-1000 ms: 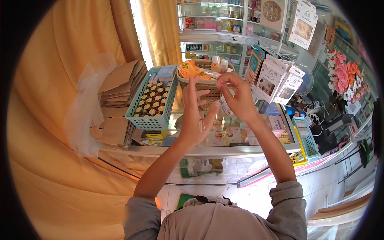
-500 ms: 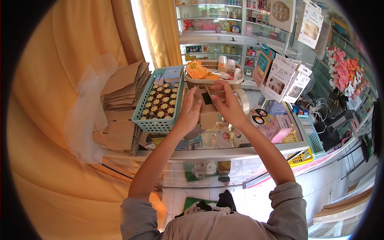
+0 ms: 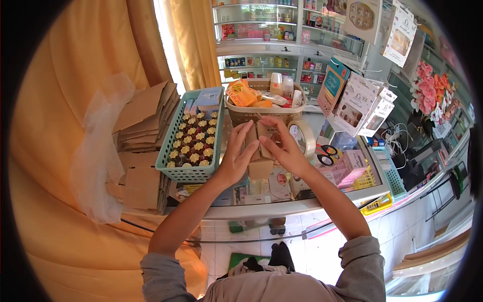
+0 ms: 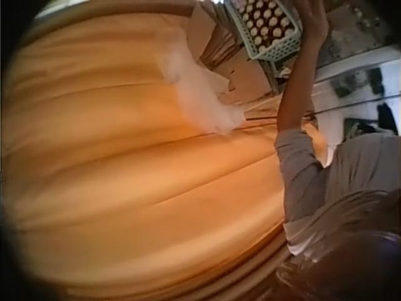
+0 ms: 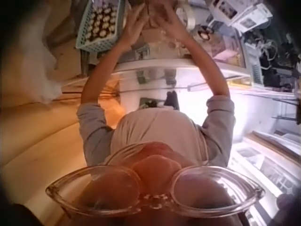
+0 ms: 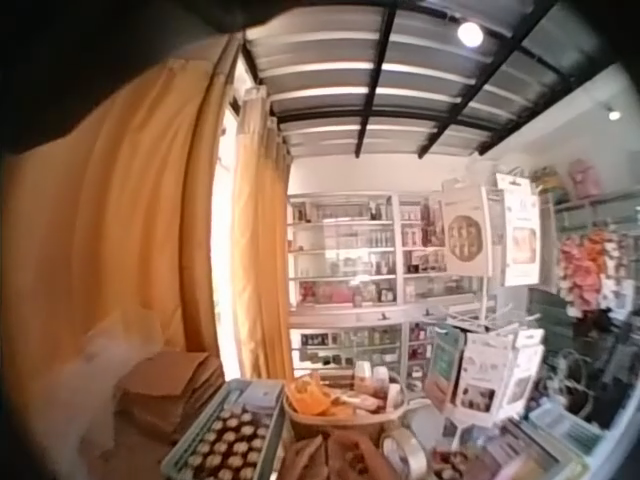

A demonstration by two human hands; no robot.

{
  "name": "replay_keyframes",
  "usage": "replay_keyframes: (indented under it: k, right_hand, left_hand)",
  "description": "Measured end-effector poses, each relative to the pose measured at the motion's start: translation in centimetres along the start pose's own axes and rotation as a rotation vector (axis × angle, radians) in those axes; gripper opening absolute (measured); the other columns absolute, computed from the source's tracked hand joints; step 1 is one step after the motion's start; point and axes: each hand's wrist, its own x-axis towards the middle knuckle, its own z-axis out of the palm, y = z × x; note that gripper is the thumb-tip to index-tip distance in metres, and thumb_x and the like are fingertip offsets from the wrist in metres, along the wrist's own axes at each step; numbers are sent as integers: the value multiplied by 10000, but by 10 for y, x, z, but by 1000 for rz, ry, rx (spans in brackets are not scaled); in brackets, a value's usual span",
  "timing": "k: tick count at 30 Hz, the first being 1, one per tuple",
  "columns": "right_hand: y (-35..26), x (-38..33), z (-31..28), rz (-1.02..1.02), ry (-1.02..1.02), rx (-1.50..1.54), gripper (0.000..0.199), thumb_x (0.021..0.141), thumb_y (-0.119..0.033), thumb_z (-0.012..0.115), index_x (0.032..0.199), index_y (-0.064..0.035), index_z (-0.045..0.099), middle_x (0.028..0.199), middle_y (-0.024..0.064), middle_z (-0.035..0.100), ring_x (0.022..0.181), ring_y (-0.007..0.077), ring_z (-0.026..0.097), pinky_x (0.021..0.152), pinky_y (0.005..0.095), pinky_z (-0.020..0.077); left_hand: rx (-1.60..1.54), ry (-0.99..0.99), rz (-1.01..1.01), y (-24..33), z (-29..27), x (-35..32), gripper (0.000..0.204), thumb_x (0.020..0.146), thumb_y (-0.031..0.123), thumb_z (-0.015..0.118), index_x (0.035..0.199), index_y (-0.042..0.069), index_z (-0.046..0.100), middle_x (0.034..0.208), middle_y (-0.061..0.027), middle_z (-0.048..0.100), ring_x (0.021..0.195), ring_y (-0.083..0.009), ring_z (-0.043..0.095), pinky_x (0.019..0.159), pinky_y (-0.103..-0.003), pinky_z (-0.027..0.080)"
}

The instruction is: Assembling small cardboard boxes and sealing them with tape for product packaging.

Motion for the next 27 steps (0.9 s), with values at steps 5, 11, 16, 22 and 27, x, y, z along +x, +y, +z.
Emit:
replay_keyframes:
  k: [5, 11, 16, 22, 27]
  right_hand:
    - [-13, -1, -1, 123, -29, 25, 467, 926, -84, 566, 1348, -79, 364, 1311, 67, 460, 834, 61, 509, 756, 220, 457]
    - [-9, 2, -1, 142, -22, 89, 486, 898, -48, 587, 1334, -85, 376, 1310, 62, 455, 874, 67, 518, 778, 223, 461]
    - [-3, 2, -3, 101, -21, 123, 508, 868, 1, 594, 1324, -83, 387, 1303, 68, 451, 1005, 83, 517, 822, 230, 455]
    - [-7, 2, -3, 128, -8, 146, 527, 844, 48, 578, 1320, -81, 394, 1306, 76, 448, 1097, 98, 502, 833, 229, 451]
    - [-7, 2, -2, 156, -12, 188, 526, 830, 64, 563, 1309, -84, 406, 1307, 75, 447, 1115, 103, 498, 838, 239, 453]
  left_hand:
    - [-157, 0, -29, 4, 3, -1, 519, 984, 175, 449, 1445, 20, 269, 1397, -141, 279, 1341, -252, 283, 1105, -333, 235]
    - [-140, -34, -48, 4, 0, -2, 532, 975, 143, 436, 1458, 24, 247, 1414, -135, 246, 1347, -253, 277, 1102, -327, 239]
    - [-159, -61, -56, 3, 0, -2, 552, 953, 112, 445, 1459, 27, 241, 1417, -137, 237, 1352, -258, 269, 1101, -331, 244]
    - [-126, -51, -31, 3, 0, -2, 572, 933, 90, 438, 1457, 30, 218, 1419, -148, 233, 1356, -270, 260, 1105, -343, 237]
    - [-124, -45, -56, 2, 0, -3, 584, 925, 86, 437, 1455, 28, 197, 1413, -162, 236, 1356, -282, 257, 1111, -355, 223]
